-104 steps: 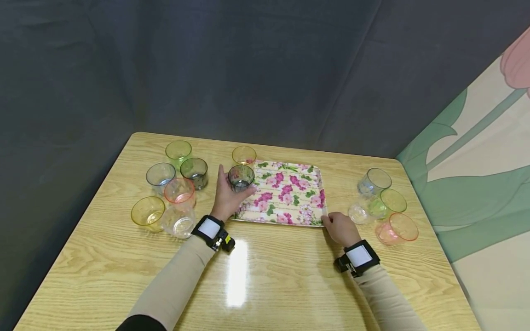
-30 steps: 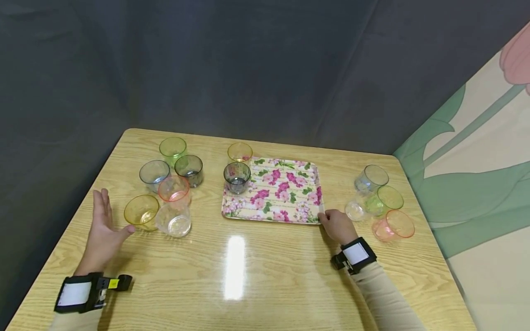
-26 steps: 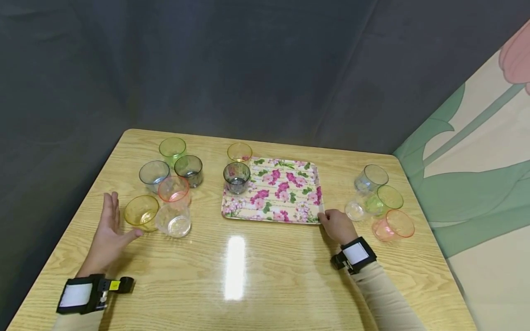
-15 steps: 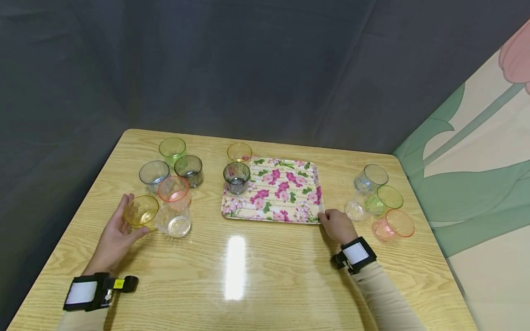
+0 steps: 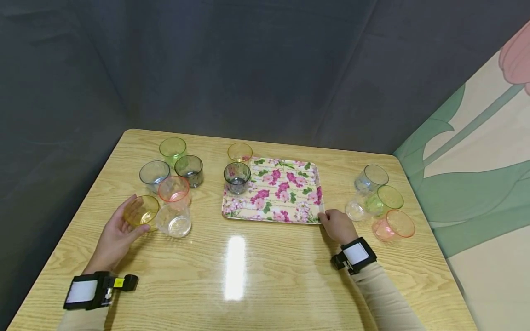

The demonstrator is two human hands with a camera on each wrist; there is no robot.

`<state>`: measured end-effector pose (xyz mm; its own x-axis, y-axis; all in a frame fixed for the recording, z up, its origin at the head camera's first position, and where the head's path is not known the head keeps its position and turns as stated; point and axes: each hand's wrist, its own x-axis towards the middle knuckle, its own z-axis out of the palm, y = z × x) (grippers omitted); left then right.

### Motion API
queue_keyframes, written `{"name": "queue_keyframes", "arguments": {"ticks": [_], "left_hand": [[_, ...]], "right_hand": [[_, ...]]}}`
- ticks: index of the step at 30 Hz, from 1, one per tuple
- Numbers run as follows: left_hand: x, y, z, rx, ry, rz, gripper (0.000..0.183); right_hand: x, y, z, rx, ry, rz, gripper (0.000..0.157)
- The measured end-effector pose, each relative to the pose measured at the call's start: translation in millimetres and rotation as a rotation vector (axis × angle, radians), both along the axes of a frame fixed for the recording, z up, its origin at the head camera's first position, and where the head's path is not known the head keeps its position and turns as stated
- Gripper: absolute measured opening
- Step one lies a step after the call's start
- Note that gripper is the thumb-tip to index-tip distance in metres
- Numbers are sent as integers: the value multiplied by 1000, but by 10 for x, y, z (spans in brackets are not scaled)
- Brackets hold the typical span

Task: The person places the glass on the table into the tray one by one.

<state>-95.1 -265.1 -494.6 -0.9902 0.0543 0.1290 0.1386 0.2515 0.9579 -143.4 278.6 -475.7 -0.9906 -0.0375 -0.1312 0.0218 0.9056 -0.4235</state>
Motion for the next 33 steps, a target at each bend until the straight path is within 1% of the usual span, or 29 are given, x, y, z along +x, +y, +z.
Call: {"name": "queue_keyframes", "arguments": {"ticks": [5, 8, 13, 17, 20, 24, 27, 31, 33], "left_hand": [[11, -8, -1, -1, 9, 4, 78], [18, -11, -5, 15, 11, 5, 77], [41, -34, -3, -2, 19, 19, 76], [65, -82, 50, 43, 58, 45, 74], [75, -118, 143, 121, 104, 56, 74], [84, -120, 315, 175, 160, 67, 76], [97, -73, 458, 196, 201, 72, 77], [92, 40, 649, 268, 258, 34, 77], [83, 115, 747, 300, 263, 9, 78]], "right_hand": [[2, 0, -14, 0, -8, -4, 45], [3, -1, -19, 2, -13, -8, 45], [0, -3, -17, 6, -23, -18, 45], [2, -4, -8, 12, -19, -12, 45], [1, 0, -3, 12, -8, -4, 45], [-3, 8, -8, 5, -8, -5, 45], [-6, 11, -17, 0, -10, -1, 45], [-8, 13, -22, 0, -10, 2, 45], [-9, 14, -25, 4, -11, -1, 45]]}}
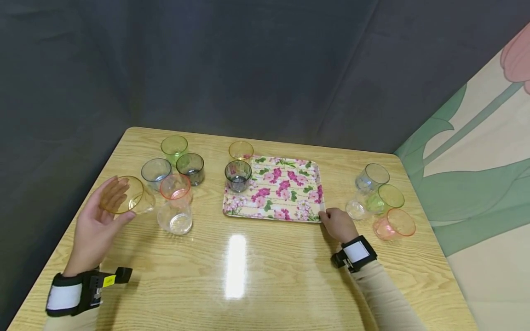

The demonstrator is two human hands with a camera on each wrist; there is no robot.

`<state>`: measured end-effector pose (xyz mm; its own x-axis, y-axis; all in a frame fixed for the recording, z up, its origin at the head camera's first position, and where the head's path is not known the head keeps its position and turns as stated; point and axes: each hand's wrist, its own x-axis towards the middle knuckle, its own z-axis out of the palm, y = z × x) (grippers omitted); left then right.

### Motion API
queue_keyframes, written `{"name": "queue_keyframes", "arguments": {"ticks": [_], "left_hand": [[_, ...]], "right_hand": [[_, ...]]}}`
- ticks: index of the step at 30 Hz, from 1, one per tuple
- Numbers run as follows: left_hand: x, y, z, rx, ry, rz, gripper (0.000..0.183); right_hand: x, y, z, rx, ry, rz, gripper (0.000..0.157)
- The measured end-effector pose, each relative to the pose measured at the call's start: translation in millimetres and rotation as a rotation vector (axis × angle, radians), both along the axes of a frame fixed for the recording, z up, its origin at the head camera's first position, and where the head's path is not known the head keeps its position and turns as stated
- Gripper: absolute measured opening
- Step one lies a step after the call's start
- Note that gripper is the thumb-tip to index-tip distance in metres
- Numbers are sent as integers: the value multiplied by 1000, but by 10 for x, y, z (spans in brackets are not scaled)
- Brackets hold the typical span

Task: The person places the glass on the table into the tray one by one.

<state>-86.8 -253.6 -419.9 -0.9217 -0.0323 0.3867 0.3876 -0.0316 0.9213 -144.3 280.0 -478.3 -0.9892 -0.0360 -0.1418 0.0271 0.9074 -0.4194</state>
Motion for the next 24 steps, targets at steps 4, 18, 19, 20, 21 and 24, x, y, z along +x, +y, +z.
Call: {"name": "queue_keyframes", "arguments": {"ticks": [4, 18, 19, 20, 21, 24], "left_hand": [[-16, 196, 162, 9, 1, -47, 79], [-109, 1004, 303, -170, -94, -90, 84], [-113, 1060, 303, -177, -101, -92, 84], [-119, 1121, 298, -179, -104, -92, 83], [-125, 1183, 291, -183, -105, -94, 83], [-134, 1377, 261, -180, -116, -101, 83]], "right_hand": [[-4, -5, -4, 14, -4, -5, 44], [-11, -4, 30, 23, -5, -14, 43], [-9, -6, 35, 22, -6, -14, 43], [-8, -9, 39, 20, -7, -13, 43], [-7, -12, 43, 18, -9, -12, 43], [-7, -20, 50, 17, -9, -11, 42]]}}
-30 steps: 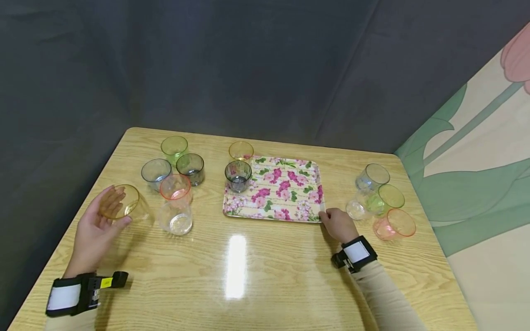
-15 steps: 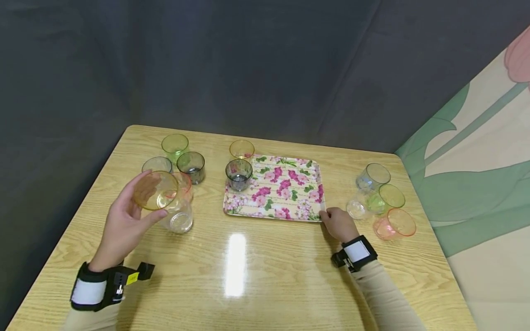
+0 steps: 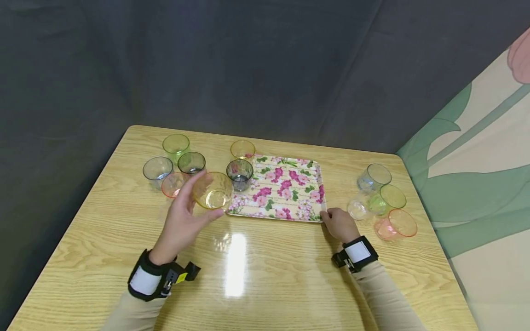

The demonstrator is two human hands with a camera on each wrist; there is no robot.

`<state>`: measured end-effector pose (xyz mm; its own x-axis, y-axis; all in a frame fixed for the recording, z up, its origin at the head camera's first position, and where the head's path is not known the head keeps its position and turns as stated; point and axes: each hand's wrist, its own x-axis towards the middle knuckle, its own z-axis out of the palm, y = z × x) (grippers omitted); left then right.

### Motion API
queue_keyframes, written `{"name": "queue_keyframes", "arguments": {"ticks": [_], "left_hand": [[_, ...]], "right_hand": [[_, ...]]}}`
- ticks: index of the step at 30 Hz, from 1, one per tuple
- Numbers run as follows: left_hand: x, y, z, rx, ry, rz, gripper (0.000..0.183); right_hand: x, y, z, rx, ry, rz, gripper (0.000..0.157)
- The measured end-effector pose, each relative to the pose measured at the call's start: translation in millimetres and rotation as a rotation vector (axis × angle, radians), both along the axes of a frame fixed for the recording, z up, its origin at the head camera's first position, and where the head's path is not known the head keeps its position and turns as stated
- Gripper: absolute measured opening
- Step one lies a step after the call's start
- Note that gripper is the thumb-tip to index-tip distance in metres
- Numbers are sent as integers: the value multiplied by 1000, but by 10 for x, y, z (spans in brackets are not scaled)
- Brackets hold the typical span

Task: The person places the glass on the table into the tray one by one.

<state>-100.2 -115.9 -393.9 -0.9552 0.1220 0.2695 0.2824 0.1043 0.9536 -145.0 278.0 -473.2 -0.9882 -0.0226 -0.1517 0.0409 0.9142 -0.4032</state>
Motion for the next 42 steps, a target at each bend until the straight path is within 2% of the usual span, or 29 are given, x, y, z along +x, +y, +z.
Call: {"name": "queue_keyframes", "arguments": {"ticks": [5, 9, 16, 18, 25, 28, 36, 42], "left_hand": [[-37, 276, -154, 2, -68, 13, 82], [-86, 395, -282, 15, -102, 22, 82], [-116, 493, -227, 17, -155, 35, 80], [-138, 504, -258, 15, -170, 44, 81], [-310, 504, -643, 19, -224, 70, 85], [-348, 509, -736, 24, -214, 78, 85], [-395, 550, -751, 45, -234, 96, 84], [-342, 571, -599, 45, -235, 90, 82]], "right_hand": [[-3, 2, -6, 2, -2, -4, 42], [-9, 8, -20, 4, -5, -4, 42], [-15, 7, -30, 0, -6, -7, 43], [-16, 7, -33, -2, -6, -8, 43], [-22, 19, -51, 4, -5, -5, 43], [-23, 25, -51, 8, 1, -2, 43], [-20, 24, -55, 2, 2, -4, 44], [-15, 25, -64, -3, 9, 0, 43]]}}
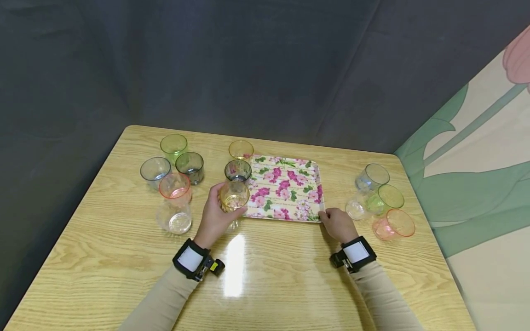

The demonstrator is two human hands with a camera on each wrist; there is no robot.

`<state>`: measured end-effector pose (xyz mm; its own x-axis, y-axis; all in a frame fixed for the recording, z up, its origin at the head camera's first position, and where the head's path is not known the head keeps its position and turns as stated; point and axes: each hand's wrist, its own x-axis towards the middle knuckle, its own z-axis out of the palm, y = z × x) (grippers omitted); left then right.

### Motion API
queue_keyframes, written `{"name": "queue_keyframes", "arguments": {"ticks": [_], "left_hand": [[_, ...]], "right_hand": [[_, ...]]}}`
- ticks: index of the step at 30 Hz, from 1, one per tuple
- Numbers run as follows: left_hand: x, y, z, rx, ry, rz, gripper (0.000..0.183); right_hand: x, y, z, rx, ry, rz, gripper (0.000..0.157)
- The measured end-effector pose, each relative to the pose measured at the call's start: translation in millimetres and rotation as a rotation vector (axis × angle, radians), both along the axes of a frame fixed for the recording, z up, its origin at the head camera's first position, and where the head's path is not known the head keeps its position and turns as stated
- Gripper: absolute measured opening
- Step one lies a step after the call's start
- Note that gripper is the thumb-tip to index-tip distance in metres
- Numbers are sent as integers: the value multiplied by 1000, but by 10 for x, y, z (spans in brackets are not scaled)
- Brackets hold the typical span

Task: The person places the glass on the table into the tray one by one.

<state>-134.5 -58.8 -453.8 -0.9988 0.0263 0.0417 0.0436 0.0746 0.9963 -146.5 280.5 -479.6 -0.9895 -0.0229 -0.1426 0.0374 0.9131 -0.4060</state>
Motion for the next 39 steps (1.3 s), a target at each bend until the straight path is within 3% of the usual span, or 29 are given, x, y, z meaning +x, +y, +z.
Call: {"name": "queue_keyframes", "arguments": {"ticks": [5, 20, 27, 29, 34, 36, 39], "left_hand": [[51, 17, 111, -14, 11, -5, 80], [59, 49, 172, -94, 17, 15, 80], [28, 54, 72, -116, 15, 24, 82], [41, 59, 114, -113, 16, 13, 84], [-25, 27, -105, -118, -12, -3, 96], [-51, 1, -204, -107, -7, 10, 91], [-73, -38, -236, -71, 35, 34, 70]], "right_hand": [[5, 1, 5, -7, -1, -1, 44], [10, -14, 26, -10, -11, -5, 44], [-2, -3, 11, 3, -23, -10, 44], [-4, -2, 10, 6, -20, -11, 44], [-2, -2, 7, 7, -13, -13, 44], [0, -3, 8, 7, -13, -11, 43], [3, -7, 20, 6, -13, -14, 43]]}}
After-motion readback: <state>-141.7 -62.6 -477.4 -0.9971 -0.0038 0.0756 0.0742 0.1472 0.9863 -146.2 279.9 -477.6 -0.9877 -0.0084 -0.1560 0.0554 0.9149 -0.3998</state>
